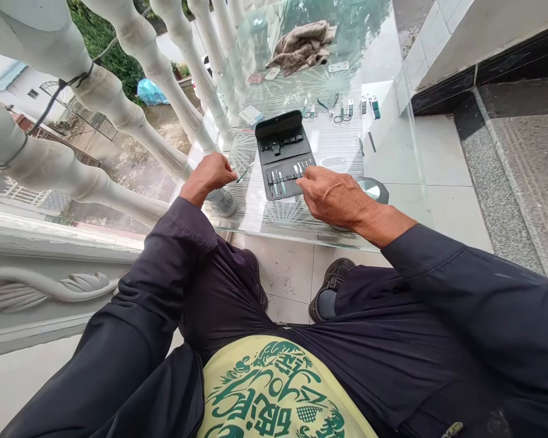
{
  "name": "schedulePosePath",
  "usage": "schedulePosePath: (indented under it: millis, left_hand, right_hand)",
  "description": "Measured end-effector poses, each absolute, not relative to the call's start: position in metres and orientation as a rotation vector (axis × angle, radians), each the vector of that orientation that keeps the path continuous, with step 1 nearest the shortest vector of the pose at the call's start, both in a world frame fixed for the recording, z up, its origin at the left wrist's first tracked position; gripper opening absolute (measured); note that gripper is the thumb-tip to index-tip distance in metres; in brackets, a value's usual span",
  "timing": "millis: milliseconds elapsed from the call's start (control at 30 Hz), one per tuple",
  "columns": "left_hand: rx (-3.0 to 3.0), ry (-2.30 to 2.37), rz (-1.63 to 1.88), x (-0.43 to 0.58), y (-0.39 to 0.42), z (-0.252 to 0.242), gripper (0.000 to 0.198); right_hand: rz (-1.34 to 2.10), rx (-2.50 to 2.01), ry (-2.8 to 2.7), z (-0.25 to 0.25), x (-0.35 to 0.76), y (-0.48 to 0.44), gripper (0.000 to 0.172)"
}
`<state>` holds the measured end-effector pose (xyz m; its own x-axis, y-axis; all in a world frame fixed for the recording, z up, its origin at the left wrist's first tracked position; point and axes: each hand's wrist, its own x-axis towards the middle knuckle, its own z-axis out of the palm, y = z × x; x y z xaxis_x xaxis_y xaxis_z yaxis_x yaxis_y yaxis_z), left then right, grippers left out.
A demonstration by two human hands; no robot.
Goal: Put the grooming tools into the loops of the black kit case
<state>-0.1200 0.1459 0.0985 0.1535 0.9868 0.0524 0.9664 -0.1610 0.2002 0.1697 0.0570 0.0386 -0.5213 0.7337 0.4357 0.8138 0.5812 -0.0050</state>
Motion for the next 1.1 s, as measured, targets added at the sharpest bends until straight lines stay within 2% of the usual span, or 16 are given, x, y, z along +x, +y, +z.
schedulePosePath:
  millis: [200, 867, 1100]
  left_hand:
    - [2.310, 2.111, 0.191, -0.113, 0.151, 0.094, 0.023]
    - [2.207, 2.131, 0.182, -0.120, 0.142, 0.099, 0.022]
    - [1.984, 1.945, 0.265, -0.129, 0.147, 0.104, 0.011]
  right_hand:
    - [-0.317, -1.252, -2.447, 0.037, 0.172, 0.058, 0.027]
    - [-0.331, -1.220, -2.445, 0.034, 0.175, 0.060, 0.030]
    - [-0.330, -1.220, -2.442, 0.036, 0.175, 0.060, 0.029]
